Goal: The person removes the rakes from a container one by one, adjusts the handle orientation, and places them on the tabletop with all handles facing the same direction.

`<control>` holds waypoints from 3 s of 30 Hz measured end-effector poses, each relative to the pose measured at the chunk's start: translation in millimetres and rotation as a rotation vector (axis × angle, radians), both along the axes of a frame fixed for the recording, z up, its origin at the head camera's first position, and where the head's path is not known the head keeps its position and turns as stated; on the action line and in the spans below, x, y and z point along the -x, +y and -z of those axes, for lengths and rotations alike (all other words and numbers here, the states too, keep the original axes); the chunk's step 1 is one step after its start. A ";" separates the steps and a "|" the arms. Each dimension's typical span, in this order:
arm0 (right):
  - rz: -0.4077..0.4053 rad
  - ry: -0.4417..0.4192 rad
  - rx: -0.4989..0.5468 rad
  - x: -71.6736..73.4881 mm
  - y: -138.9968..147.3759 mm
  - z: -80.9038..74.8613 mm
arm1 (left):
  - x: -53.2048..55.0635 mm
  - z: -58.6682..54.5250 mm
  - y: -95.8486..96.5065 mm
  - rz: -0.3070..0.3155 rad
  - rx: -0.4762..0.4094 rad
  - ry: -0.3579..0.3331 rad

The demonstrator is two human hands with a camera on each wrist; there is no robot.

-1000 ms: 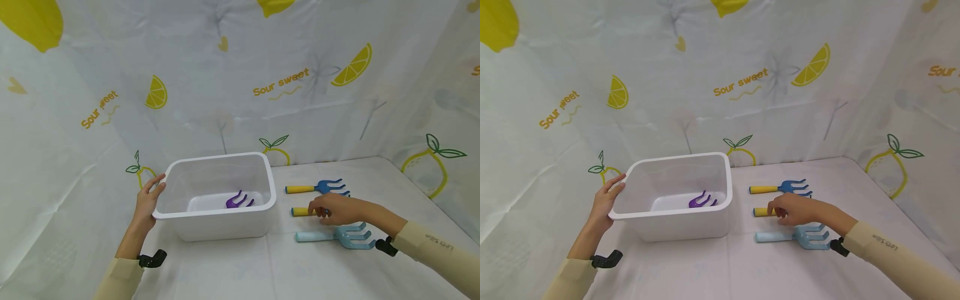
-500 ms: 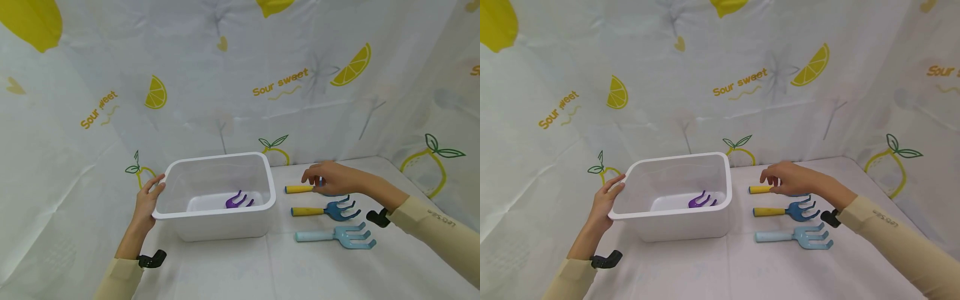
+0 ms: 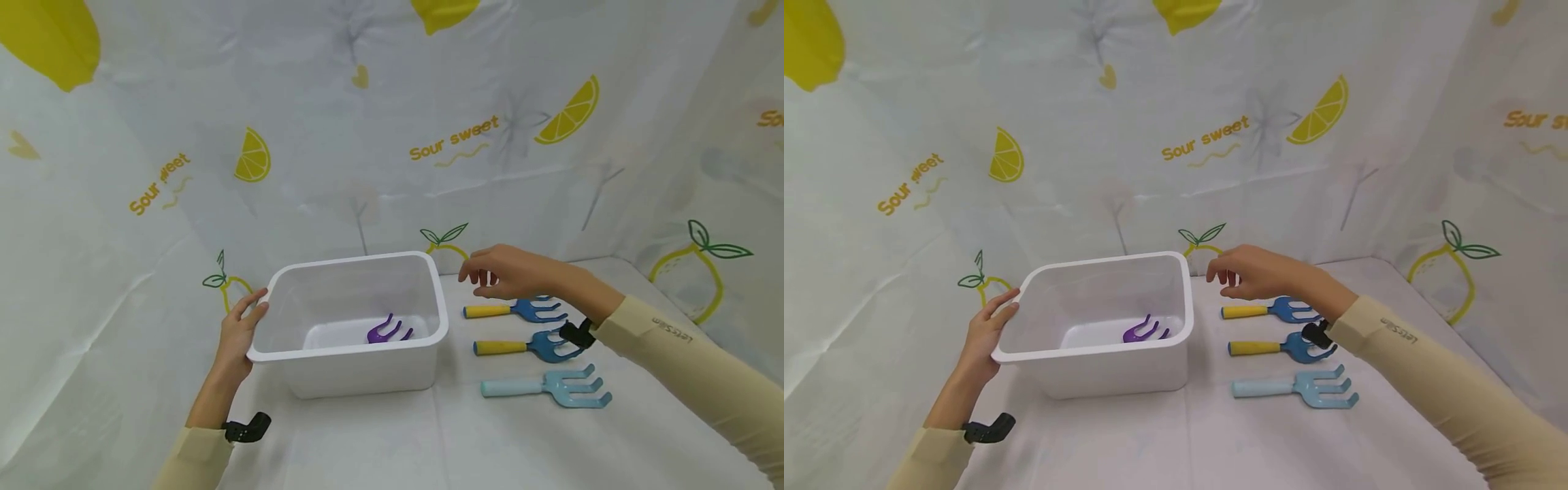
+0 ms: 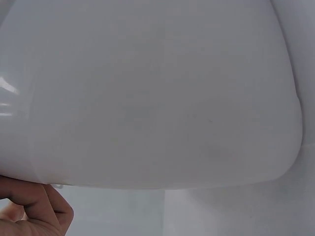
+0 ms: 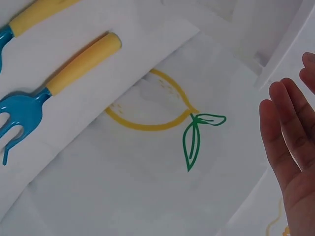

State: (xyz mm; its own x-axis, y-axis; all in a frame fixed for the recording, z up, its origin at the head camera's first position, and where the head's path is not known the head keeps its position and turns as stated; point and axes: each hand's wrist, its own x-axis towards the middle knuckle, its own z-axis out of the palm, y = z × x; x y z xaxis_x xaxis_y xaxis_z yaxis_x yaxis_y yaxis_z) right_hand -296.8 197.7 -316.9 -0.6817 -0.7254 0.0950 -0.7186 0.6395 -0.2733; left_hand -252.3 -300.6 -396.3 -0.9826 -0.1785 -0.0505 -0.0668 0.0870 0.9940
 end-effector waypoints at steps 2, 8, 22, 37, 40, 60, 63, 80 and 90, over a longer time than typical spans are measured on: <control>-0.017 0.005 0.011 3.0 -6.2 -1.6 | 0.1 0.7 0.3 0.004 -0.001 0.000; -0.076 0.031 0.047 9.1 -27.6 -10.6 | 0.0 0.3 1.9 0.007 0.018 0.000; -0.108 0.014 0.035 16.2 -71.7 -29.4 | 1.2 0.6 3.6 -0.006 0.027 0.007; -0.174 0.044 -0.039 21.8 -111.6 -26.8 | 0.1 1.0 1.2 -0.015 0.012 0.000; -0.185 0.033 -0.040 21.8 -117.8 -27.4 | 0.2 0.7 2.6 -0.016 0.006 -0.001; -0.241 0.040 -0.063 21.6 -157.8 -33.2 | -1.7 2.0 4.1 -0.002 0.014 -0.009; -0.250 0.048 -0.068 22.8 -161.0 -32.8 | -1.2 1.8 5.5 0.005 0.012 -0.008; -0.270 0.059 -0.152 27.8 -186.4 -35.4 | -2.4 -0.9 -0.4 -0.007 -0.009 -0.021; -0.278 0.064 -0.203 31.6 -206.3 -30.5 | -3.4 -1.9 0.0 -0.012 -0.010 -0.018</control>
